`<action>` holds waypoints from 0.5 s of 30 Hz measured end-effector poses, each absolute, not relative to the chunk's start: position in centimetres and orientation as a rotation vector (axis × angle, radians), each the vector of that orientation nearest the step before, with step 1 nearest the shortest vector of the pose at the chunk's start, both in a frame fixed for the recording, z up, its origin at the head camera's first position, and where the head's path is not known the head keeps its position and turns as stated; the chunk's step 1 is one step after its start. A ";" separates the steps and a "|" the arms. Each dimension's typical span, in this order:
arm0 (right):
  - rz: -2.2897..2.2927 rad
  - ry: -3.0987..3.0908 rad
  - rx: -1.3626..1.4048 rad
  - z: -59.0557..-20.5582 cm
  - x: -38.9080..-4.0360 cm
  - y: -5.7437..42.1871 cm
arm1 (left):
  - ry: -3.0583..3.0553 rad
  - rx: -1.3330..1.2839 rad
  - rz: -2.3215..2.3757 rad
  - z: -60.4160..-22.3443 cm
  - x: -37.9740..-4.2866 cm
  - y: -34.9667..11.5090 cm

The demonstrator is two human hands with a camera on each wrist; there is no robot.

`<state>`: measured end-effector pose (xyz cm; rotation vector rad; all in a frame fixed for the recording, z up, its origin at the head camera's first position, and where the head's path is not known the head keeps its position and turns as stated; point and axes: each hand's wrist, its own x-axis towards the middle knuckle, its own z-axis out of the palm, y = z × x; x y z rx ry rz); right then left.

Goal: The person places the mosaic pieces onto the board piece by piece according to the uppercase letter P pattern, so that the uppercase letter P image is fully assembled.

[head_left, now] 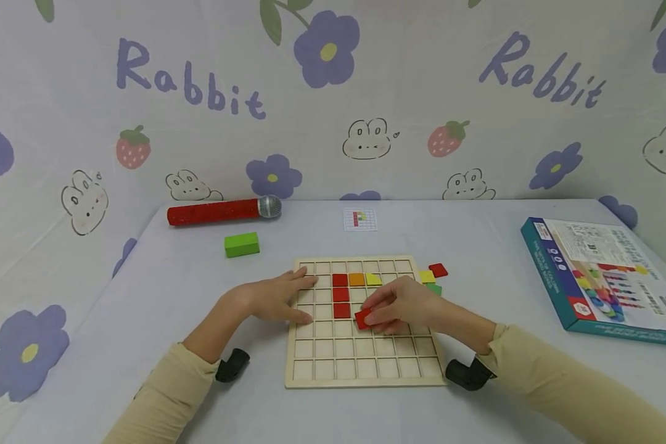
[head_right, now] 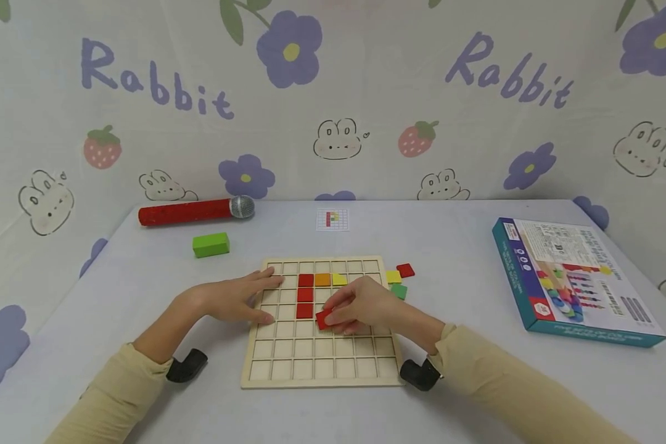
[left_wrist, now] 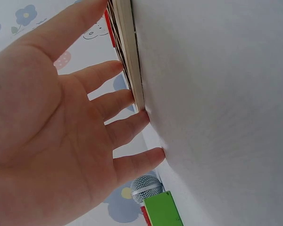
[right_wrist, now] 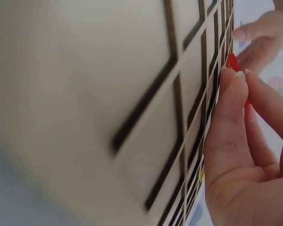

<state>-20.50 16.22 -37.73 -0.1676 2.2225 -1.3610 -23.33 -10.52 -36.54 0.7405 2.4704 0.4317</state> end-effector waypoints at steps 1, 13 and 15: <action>-1.357 2.224 -0.176 -37.8 -20.4 15.9 | 2.470 0.738 0.432 -36.6 -23.4 -10.5; -1.345 2.233 -0.195 -37.8 -19.7 13.5 | 2.477 0.726 0.392 -36.9 -23.5 -10.5; -1.335 2.246 -0.193 -37.8 -19.6 13.3 | 2.476 0.727 0.400 -36.9 -23.5 -10.5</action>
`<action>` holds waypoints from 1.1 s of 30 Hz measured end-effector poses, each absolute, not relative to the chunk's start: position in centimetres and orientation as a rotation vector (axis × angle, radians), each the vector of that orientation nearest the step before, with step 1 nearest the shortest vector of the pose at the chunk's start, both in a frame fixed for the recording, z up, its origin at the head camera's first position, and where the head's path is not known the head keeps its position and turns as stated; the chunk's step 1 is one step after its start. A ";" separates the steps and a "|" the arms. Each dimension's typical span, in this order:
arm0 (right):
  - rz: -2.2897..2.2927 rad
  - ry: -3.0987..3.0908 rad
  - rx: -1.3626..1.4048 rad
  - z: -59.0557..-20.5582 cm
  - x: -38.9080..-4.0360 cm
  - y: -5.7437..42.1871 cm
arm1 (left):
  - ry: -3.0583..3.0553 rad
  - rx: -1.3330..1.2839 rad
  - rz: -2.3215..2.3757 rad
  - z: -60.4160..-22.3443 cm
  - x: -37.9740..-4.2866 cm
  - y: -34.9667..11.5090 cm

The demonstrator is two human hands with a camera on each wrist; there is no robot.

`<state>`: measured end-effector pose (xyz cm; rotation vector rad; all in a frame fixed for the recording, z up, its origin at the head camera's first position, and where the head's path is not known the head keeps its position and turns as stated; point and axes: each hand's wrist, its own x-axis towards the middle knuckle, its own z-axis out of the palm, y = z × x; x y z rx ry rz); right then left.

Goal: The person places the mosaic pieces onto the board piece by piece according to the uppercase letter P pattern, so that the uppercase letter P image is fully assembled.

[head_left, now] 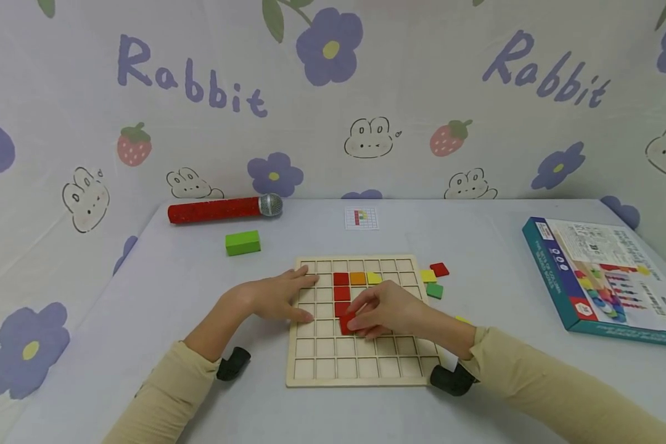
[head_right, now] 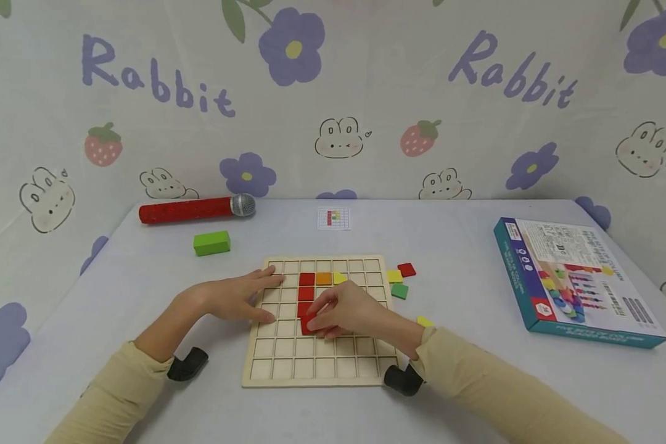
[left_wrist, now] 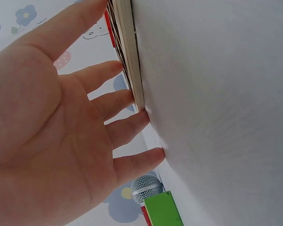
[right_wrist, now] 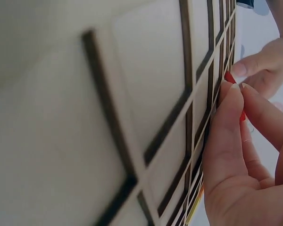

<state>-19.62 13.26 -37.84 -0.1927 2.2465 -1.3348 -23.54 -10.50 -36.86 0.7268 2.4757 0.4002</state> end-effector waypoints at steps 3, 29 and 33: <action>-1.304 2.278 -0.179 -37.8 -19.5 12.9 | 2.475 0.735 0.413 -36.8 -23.5 -10.5; -1.320 2.237 -0.214 -37.6 -19.4 13.9 | 2.476 0.724 0.424 -36.8 -23.5 -10.4; -1.388 2.096 -0.244 -37.6 -19.9 15.3 | 2.478 0.726 0.427 -36.8 -23.5 -10.4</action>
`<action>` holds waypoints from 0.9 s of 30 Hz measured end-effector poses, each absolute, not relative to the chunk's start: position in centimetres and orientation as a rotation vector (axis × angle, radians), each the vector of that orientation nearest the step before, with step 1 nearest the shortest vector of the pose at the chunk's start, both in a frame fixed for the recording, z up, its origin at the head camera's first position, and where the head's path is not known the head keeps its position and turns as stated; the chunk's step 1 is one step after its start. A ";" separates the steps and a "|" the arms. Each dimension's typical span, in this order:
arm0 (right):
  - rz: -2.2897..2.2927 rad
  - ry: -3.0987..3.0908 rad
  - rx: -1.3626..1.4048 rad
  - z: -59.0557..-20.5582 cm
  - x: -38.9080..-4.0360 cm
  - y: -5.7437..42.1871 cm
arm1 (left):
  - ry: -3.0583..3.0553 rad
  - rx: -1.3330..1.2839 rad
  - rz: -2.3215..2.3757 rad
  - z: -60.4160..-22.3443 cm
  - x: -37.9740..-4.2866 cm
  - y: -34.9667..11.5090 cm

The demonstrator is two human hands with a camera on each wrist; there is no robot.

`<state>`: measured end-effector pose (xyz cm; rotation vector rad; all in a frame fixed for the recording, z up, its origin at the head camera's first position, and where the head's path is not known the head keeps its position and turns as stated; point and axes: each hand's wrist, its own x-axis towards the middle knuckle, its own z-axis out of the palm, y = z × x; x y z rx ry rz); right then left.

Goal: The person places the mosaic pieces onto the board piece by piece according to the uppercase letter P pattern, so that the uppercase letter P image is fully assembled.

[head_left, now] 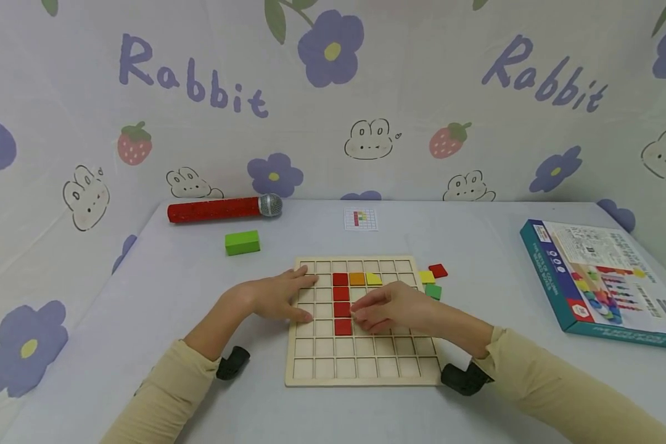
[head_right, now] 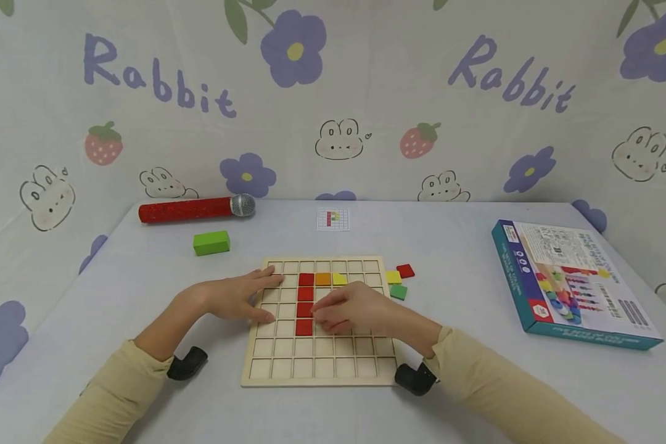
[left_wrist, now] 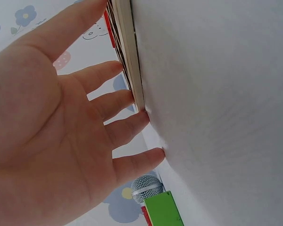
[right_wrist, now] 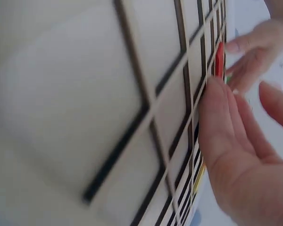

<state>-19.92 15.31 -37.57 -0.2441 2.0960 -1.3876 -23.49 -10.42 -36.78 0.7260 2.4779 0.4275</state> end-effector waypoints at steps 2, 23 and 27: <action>-1.422 2.027 -0.268 -37.5 -20.1 16.2 | 2.478 0.726 0.427 -36.8 -23.5 -10.4; -1.585 2.102 -0.233 -36.2 -24.5 25.7 | 2.477 0.730 0.433 -36.8 -23.5 -10.5; -1.606 2.151 -0.202 -35.9 -25.4 26.9 | 2.473 0.727 0.440 -36.7 -23.4 -10.5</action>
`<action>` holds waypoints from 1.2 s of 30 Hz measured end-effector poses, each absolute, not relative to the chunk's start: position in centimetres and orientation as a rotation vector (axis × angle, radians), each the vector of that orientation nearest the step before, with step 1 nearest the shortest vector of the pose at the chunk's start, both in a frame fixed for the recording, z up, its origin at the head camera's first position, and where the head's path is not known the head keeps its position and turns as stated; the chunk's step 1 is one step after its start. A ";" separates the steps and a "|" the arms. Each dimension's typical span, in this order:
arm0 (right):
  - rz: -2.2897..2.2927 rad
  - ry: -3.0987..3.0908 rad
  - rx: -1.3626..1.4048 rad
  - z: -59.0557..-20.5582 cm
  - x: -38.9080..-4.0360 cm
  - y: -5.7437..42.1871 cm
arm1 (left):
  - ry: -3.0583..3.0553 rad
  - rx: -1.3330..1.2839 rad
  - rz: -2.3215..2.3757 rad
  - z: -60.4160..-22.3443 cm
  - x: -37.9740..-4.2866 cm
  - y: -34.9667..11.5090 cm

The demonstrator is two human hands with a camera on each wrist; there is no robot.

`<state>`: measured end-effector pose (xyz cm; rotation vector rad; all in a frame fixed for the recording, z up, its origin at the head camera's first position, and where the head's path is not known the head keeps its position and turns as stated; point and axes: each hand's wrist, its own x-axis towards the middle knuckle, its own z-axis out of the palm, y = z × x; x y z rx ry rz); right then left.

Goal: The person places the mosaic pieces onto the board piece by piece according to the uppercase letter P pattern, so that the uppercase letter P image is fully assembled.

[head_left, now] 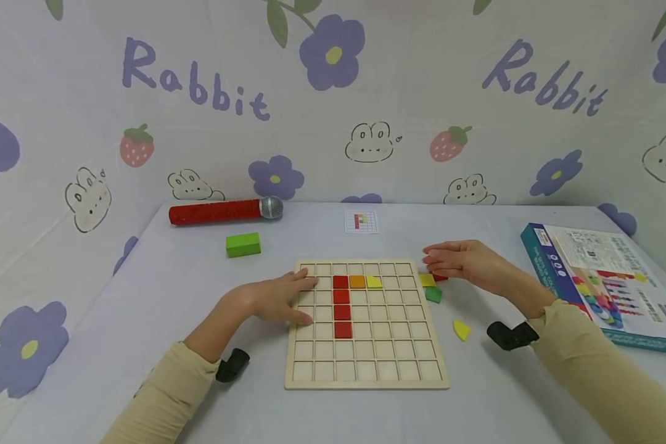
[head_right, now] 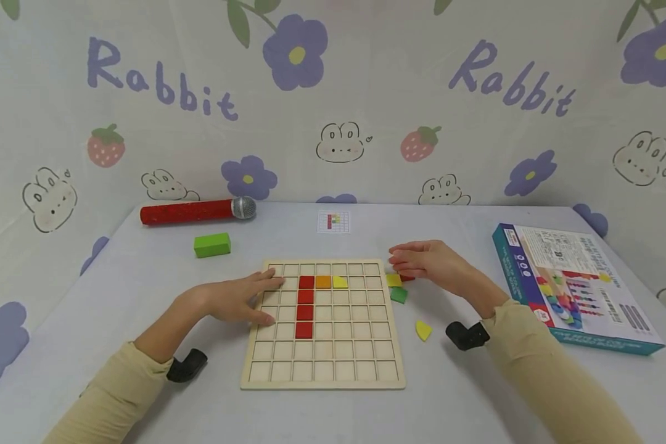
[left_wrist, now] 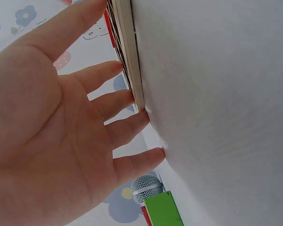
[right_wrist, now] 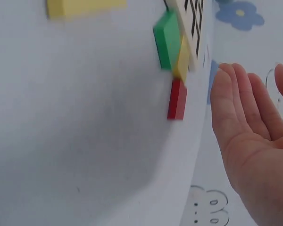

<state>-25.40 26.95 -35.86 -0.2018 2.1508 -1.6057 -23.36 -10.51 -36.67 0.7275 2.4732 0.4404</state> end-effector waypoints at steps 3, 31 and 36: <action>-1.618 2.186 -0.199 -35.9 -26.2 27.7 | 2.469 0.728 0.447 -36.5 -23.3 -10.5; -1.212 2.482 -0.429 -38.4 -27.9 30.0 | 2.468 0.738 0.438 -36.5 -23.4 -10.6; -1.143 2.532 -0.501 -38.3 -27.4 29.6 | 2.468 0.732 0.429 -36.6 -23.4 -10.6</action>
